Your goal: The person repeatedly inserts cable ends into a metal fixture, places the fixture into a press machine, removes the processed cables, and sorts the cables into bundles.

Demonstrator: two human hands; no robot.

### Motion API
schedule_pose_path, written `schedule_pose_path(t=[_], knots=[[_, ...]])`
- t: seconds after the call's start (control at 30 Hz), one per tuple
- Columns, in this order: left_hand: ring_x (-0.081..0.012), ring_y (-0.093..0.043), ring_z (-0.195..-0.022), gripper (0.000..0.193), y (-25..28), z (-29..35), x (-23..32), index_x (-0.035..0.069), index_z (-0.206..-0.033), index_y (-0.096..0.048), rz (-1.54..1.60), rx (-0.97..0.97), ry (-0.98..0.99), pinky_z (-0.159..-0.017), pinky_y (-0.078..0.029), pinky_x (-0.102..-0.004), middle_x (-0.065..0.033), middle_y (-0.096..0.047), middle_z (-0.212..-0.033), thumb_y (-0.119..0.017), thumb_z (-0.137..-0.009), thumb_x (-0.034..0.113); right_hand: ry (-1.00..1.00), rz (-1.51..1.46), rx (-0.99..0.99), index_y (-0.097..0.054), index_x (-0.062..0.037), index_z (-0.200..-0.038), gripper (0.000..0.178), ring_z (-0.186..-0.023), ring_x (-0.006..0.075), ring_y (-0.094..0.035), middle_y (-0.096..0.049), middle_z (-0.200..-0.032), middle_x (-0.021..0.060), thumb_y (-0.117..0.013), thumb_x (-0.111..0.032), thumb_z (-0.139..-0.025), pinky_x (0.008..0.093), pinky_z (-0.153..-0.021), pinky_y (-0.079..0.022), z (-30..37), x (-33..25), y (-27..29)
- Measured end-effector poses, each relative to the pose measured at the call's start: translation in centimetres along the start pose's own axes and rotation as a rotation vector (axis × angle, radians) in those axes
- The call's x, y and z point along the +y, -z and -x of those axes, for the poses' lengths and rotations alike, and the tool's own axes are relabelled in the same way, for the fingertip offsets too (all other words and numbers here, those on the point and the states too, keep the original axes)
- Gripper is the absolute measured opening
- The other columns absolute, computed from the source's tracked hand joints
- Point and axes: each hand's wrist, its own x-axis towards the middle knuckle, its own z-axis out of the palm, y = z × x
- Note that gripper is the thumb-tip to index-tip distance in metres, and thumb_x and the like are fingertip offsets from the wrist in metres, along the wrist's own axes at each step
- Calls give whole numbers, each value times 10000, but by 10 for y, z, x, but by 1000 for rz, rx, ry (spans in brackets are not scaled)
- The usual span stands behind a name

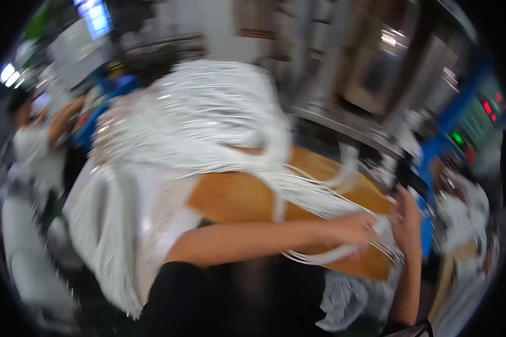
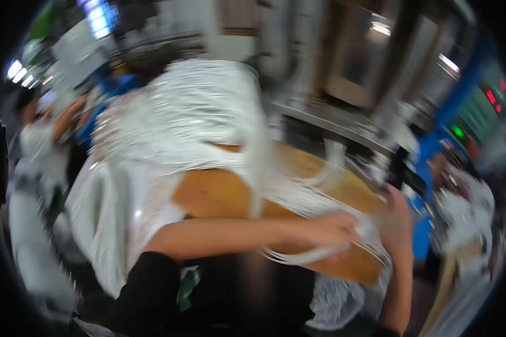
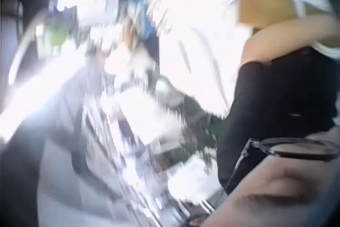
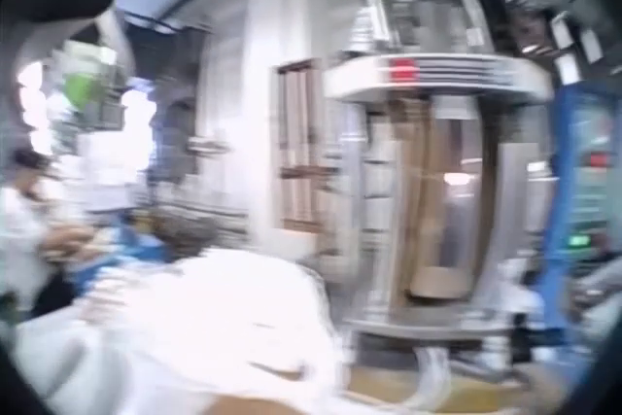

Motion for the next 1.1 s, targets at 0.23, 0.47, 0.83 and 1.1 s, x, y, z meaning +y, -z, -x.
schedule_pose_path(t=[0.23,0.47,0.83,1.1], knots=[[-98,-491,-440,300,69,-47,8,-27,-998,-623,-62,118,-137,-389,-342,-252,-51,-540,-609,-519,-968,252,60,28,12,-580,-8,-1146,377,-830,327,-616,-634,-910,175,-584,23,-771,367,-740,-495,-38,11,-17],[-130,-586,-564,216,73,-40,2,-43,-1051,-601,203,218,-119,-525,-506,-249,-62,-596,-696,-567,-955,147,-171,376,-366,-646,-12,-1046,288,-772,385,-615,-646,-861,208,-581,-35,-767,418,-652,-494,-66,-36,-15],[-152,-650,-646,110,58,-46,19,-49,-968,-597,-95,275,-10,-572,-529,-251,-98,-655,-767,-606,-897,34,-608,-1027,-75,-632,-20,-872,217,-614,54,-426,-486,-677,-33,-511,-184,-946,217,-509,-297,-26,15,-41],[-142,-640,-626,103,58,-48,11,-50,-897,-614,-126,297,62,-546,-520,-249,-92,-653,-754,-624,-889,53,-229,-694,-12,-628,4,-899,282,-664,46,-457,-520,-709,-25,-476,-209,-1001,224,-565,-370,-26,0,-53]])
